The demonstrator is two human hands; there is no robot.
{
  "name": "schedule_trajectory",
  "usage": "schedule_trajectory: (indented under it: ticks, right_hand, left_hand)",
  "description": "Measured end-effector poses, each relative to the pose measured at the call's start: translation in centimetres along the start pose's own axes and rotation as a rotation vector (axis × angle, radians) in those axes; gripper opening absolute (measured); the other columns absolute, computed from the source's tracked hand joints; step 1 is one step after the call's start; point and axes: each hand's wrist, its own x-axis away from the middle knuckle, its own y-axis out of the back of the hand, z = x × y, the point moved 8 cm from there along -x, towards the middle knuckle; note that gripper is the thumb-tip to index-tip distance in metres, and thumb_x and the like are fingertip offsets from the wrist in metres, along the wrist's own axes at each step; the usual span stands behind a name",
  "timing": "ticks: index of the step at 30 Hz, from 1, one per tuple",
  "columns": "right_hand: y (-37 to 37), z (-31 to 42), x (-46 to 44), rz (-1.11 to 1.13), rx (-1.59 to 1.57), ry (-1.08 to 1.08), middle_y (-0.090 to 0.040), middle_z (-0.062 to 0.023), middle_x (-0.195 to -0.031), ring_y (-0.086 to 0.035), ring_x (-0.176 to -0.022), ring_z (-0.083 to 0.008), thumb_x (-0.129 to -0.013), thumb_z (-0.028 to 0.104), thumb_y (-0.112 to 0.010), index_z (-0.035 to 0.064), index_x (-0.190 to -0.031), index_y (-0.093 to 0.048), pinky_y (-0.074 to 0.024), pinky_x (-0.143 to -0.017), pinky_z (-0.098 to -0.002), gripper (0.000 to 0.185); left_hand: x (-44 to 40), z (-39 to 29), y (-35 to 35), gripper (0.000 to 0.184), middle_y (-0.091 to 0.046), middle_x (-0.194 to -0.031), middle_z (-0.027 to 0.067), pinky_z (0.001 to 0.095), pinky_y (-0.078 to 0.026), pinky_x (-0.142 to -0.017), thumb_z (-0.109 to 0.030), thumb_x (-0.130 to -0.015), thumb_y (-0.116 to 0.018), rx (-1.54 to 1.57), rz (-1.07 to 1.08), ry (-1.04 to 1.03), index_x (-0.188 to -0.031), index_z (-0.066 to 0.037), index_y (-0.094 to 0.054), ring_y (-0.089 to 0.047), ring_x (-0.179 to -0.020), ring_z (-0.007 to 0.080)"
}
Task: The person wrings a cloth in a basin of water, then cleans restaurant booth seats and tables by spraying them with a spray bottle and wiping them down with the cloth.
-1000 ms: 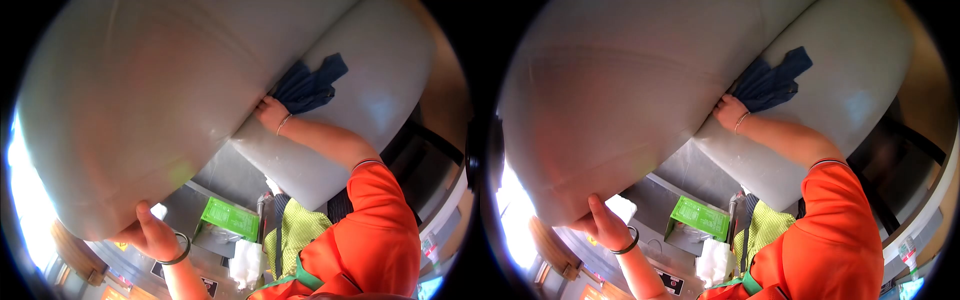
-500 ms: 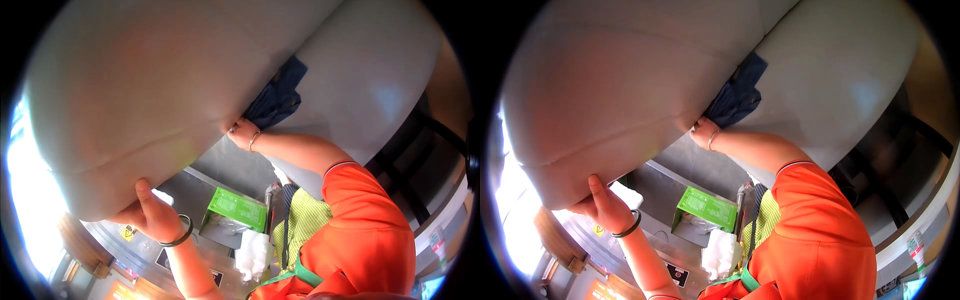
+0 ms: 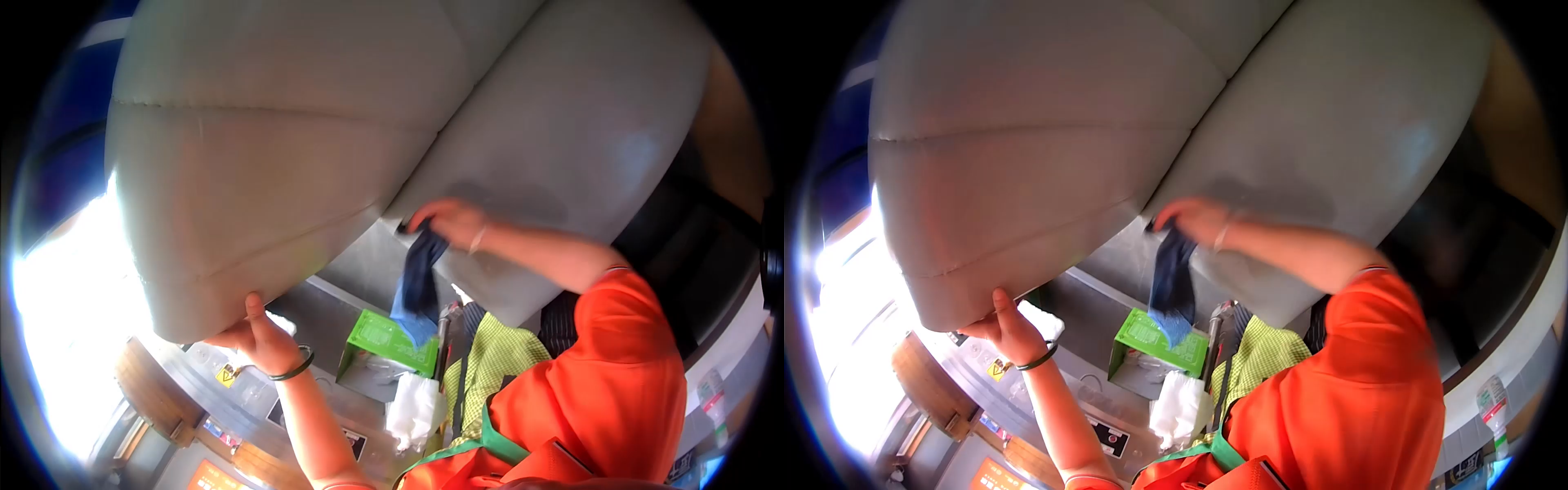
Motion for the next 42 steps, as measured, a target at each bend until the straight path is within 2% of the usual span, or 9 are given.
schedule_trajectory:
  ticks: [8,12,13,19,21,26,29,36,42]
  right_hand:
    - [34.2,6.7,1.3,-1.014,1.624,0.332,-0.058,-0.0135,-0.107,-0.052,-0.106,-0.0233,-0.074,0.019,-0.055,0.0013,-0.103,-0.058,-0.0390,-0.091,-0.0316,0.033]
    - [22.6,2.6,-2.4,-0.785,0.469,0.376,-0.057,-0.0141,-0.092,-0.054,-0.087,-0.0268,-0.075,0.013,-0.053,0.0023,-0.091,-0.057,-0.0425,-0.079,-0.0335,0.020]
    - [14.7,4.0,-1.7,-0.745,1.395,0.566,-0.055,-0.0139,-0.107,-0.051,-0.096,-0.0256,-0.077,0.005,-0.048,0.0011,-0.102,-0.052,-0.0406,-0.084,-0.0345,0.026]
    - [-5.2,-6.0,3.2,-0.076,0.740,0.292,-0.055,-0.0128,-0.080,-0.054,-0.077,-0.0303,-0.081,0.013,-0.045,0.0045,-0.078,-0.051,-0.0446,-0.072,-0.0398,0.011]
    - [-8.8,-10.0,8.6,-0.091,1.042,0.862,-0.053,-0.0097,-0.075,-0.053,-0.075,-0.0274,-0.078,0.015,-0.047,0.0060,-0.071,-0.051,-0.0445,-0.071,-0.0385,0.012]
    - [8.6,1.0,5.8,-0.019,1.164,0.385,-0.056,-0.0100,-0.079,-0.053,-0.080,-0.0262,-0.074,0.015,-0.051,0.0066,-0.075,-0.054,-0.0442,-0.073,-0.0362,0.009]
    - [26.2,8.0,10.4,-0.500,1.284,0.458,-0.057,-0.0115,-0.091,-0.053,-0.087,-0.0297,-0.078,0.012,-0.048,0.0065,-0.085,-0.056,-0.0424,-0.078,-0.0380,0.013]
    - [52.1,10.9,23.8,-1.492,1.276,-0.106,-0.054,-0.0174,-0.113,-0.049,-0.107,-0.0321,-0.074,-0.001,-0.045,0.0019,-0.107,-0.055,-0.0383,-0.094,-0.0373,0.035]
    - [19.8,2.0,4.2,-0.407,1.066,0.400,-0.052,-0.0090,-0.110,-0.048,-0.104,-0.0224,-0.070,0.019,-0.054,0.0091,-0.099,-0.054,-0.0424,-0.084,-0.0351,0.030]
  left_hand:
    - [0.4,0.3,0.5,0.067,-0.027,-0.134,0.0097,0.0387,-0.044,-0.091,0.003,-0.082,-0.051,-0.055,-0.036,0.010,-0.133,-0.017,-0.013,-0.036,-0.118,0.0258]
    - [0.7,0.2,0.2,0.069,-0.026,-0.134,0.0107,0.0394,-0.049,-0.085,0.000,-0.082,-0.053,-0.048,-0.081,0.043,-0.134,-0.017,-0.011,-0.037,-0.117,0.0261]
    - [0.8,0.2,0.3,0.069,-0.026,-0.134,0.0107,0.0394,-0.049,-0.085,0.000,-0.082,-0.053,-0.050,-0.063,0.043,-0.134,-0.017,-0.011,-0.037,-0.117,0.0261]
    - [0.8,0.2,0.9,0.078,-0.024,-0.135,0.0139,0.0401,-0.037,-0.096,0.002,-0.078,-0.056,-0.033,-0.056,0.077,-0.136,-0.009,-0.006,-0.032,-0.120,0.0281]
    - [1.0,2.3,2.8,0.080,-0.026,-0.135,0.0157,0.0409,-0.035,-0.097,0.003,-0.077,-0.056,-0.084,-0.089,0.153,-0.137,-0.008,-0.004,-0.034,-0.119,0.0288]
    - [0.5,-5.7,3.4,0.069,-0.027,-0.135,0.0179,0.0426,-0.026,-0.103,-0.006,-0.081,-0.057,-0.413,-0.083,0.016,-0.135,-0.005,-0.014,-0.032,-0.121,0.0278]
    - [1.1,-14.8,-0.5,0.073,-0.021,-0.140,0.0167,0.0478,-0.017,-0.106,-0.013,-0.082,-0.059,-0.693,-0.063,-0.576,-0.136,-0.005,-0.011,-0.020,-0.130,0.0296]
    - [-6.4,-25.3,-16.2,0.068,-0.029,-0.138,0.0154,0.0516,-0.020,-0.104,-0.034,-0.081,-0.057,-0.885,0.147,-0.799,-0.134,-0.005,-0.025,-0.024,-0.129,0.0334]
    - [-4.1,-33.0,-35.4,0.081,-0.027,-0.138,0.0198,0.0403,-0.024,-0.104,-0.012,-0.066,-0.071,-0.832,0.678,-1.230,-0.134,-0.002,-0.027,-0.026,-0.127,0.0358]
